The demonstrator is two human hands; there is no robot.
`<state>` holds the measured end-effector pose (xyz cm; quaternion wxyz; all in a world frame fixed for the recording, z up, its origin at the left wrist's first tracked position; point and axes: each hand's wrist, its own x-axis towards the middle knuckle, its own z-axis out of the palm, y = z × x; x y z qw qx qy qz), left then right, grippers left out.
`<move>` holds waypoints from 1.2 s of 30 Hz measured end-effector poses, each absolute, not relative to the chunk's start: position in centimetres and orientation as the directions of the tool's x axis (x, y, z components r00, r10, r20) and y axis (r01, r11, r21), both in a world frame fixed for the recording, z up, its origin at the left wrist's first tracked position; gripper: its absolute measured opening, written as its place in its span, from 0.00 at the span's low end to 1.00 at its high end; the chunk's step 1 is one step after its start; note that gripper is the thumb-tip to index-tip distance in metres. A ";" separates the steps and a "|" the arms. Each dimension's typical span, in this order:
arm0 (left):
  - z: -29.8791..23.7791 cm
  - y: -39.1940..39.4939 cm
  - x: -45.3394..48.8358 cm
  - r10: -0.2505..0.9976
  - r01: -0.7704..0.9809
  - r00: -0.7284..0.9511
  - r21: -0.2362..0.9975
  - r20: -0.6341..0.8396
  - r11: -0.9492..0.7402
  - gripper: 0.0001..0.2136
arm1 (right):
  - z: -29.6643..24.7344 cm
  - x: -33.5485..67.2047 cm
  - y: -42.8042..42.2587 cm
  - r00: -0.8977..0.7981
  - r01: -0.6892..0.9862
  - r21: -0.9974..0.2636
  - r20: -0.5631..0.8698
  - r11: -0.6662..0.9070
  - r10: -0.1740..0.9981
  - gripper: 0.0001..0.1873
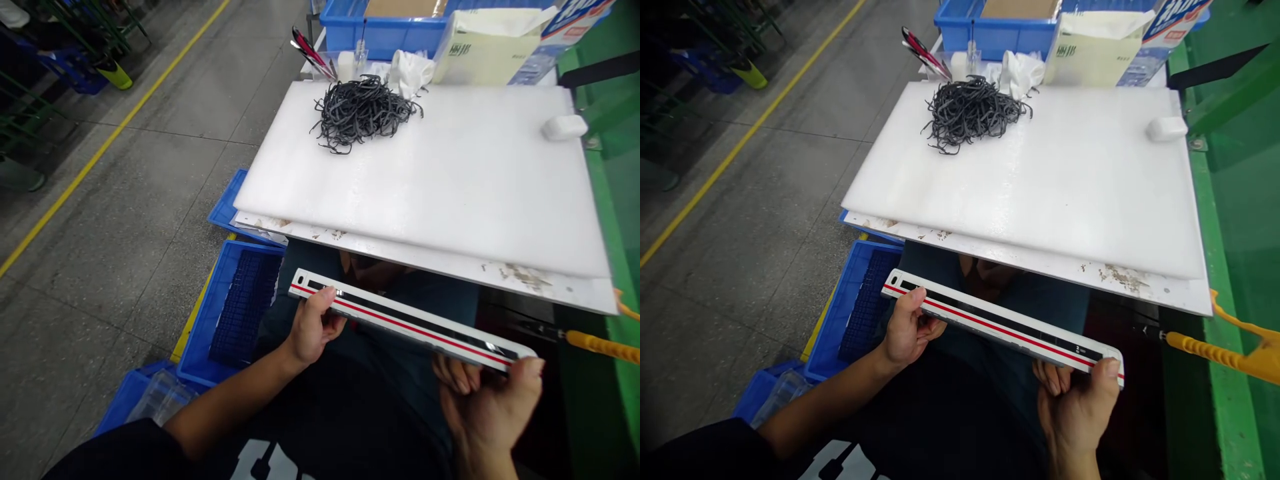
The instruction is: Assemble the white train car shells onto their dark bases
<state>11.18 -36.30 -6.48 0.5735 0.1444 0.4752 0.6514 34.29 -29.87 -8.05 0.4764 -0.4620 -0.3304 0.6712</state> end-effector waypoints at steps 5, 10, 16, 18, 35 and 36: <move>-6.0 -36.3 11.0 0.893 -0.606 -0.293 0.789 -0.342 0.104 0.29 | -8.0 34.2 -29.7 -0.111 -0.354 -0.875 -0.310 -0.329 0.944 0.40; -6.4 -36.7 11.2 0.903 -0.609 -0.276 0.787 -0.328 0.099 0.30 | -7.2 33.8 -29.6 -0.091 -0.383 -0.852 -0.349 -0.356 0.933 0.33; -7.9 -37.1 10.6 0.964 -0.454 -0.255 0.889 -0.070 -0.056 0.26 | -6.2 33.5 -29.5 -0.075 -0.452 -0.829 -0.332 -0.329 0.940 0.32; -7.7 -36.6 10.4 0.971 -0.416 -0.222 0.892 0.088 -0.176 0.42 | -6.1 33.4 -29.6 -0.108 -0.454 -0.815 -0.350 -0.360 0.930 0.33; -5.9 -37.0 9.3 0.932 -0.560 -0.361 0.806 -0.027 -0.193 0.21 | -4.6 31.0 -31.3 -0.011 -0.449 -0.848 -0.310 -0.282 0.951 0.30; -5.9 -37.2 9.2 0.927 -0.575 -0.372 0.798 -0.058 -0.181 0.22 | -4.5 30.7 -31.3 0.005 -0.451 -0.849 -0.309 -0.273 0.951 0.30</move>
